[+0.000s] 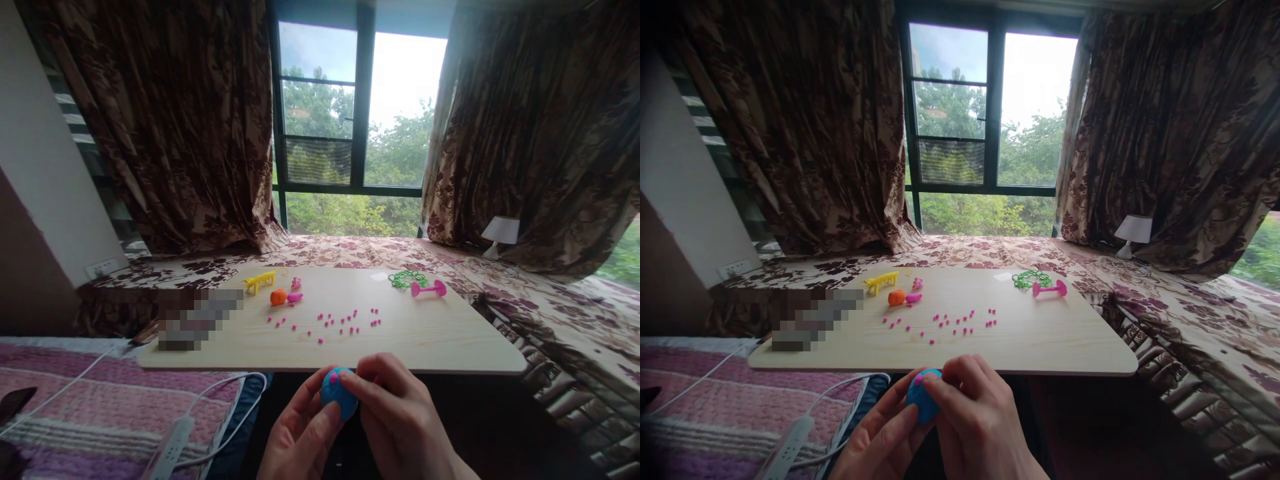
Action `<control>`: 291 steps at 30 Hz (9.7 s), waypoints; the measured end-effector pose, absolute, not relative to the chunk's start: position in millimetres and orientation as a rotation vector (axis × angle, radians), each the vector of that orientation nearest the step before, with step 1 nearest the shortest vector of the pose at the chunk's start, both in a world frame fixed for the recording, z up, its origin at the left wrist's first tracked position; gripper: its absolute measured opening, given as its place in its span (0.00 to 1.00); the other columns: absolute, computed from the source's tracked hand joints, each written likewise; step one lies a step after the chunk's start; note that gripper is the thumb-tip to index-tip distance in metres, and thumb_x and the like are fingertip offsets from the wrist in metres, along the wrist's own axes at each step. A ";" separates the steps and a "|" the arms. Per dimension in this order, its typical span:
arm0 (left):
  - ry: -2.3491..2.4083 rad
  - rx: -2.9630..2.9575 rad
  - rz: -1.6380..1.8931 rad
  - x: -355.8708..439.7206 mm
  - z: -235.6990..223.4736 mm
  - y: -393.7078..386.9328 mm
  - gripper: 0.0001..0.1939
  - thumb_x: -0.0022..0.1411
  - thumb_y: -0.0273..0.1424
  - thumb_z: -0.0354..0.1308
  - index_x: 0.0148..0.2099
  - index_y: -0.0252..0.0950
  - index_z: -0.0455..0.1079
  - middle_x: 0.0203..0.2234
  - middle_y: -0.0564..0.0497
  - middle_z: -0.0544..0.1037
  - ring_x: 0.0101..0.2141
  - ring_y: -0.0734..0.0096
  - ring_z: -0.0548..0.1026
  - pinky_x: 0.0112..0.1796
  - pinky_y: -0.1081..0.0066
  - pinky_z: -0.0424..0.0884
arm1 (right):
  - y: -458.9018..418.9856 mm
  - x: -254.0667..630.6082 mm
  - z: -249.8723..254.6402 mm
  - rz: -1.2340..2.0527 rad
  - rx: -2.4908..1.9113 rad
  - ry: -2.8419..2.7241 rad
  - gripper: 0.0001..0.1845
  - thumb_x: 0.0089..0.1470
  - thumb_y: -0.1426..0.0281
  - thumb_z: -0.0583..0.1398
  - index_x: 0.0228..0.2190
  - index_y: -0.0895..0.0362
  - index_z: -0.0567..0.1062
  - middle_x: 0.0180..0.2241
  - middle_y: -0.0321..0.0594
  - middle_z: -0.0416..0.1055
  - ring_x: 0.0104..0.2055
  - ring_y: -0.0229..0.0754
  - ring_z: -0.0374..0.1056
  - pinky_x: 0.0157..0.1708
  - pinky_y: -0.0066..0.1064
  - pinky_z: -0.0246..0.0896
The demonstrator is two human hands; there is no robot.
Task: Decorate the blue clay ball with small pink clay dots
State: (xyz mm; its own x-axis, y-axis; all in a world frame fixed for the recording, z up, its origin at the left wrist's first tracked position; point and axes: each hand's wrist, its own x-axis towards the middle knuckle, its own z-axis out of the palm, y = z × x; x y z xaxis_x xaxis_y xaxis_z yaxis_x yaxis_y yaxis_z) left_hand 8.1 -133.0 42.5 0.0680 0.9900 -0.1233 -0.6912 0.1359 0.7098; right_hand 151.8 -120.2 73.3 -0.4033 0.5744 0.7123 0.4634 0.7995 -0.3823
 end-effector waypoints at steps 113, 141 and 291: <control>0.885 0.533 1.426 -9.6 24.1 -112.2 0.34 0.41 0.33 0.66 0.53 0.41 0.63 0.36 0.50 0.77 0.30 0.65 0.77 0.35 0.66 0.72 | 28.8 156.7 39.7 0.038 -1.333 -2.286 0.08 0.47 0.75 0.57 0.25 0.56 0.77 0.29 0.42 0.72 0.35 0.42 0.67 0.34 0.28 0.57; 0.900 0.729 1.508 1.8 51.7 -136.0 0.28 0.44 0.35 0.65 0.50 0.38 0.68 0.36 0.47 0.79 0.42 0.60 0.73 0.39 0.71 0.70 | -111.9 135.1 83.2 0.404 -0.772 -1.971 0.09 0.53 0.73 0.56 0.35 0.52 0.75 0.31 0.38 0.66 0.34 0.38 0.63 0.32 0.30 0.59; 0.701 0.603 1.473 -11.1 32.4 -126.2 0.30 0.43 0.27 0.65 0.51 0.38 0.66 0.30 0.50 0.77 0.29 0.72 0.74 0.38 0.69 0.70 | -62.4 146.0 57.6 0.863 -0.987 -1.820 0.10 0.54 0.67 0.56 0.35 0.59 0.72 0.29 0.38 0.73 0.31 0.38 0.68 0.29 0.26 0.62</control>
State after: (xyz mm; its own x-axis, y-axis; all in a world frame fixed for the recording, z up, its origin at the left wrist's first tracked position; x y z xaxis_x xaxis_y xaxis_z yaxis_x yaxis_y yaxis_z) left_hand -11.1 -126.2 32.4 -0.0271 0.9982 -0.0544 -0.6718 0.0221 0.7404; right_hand 146.0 -62.4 57.6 -0.3082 0.8806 0.3599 0.2783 0.4452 -0.8511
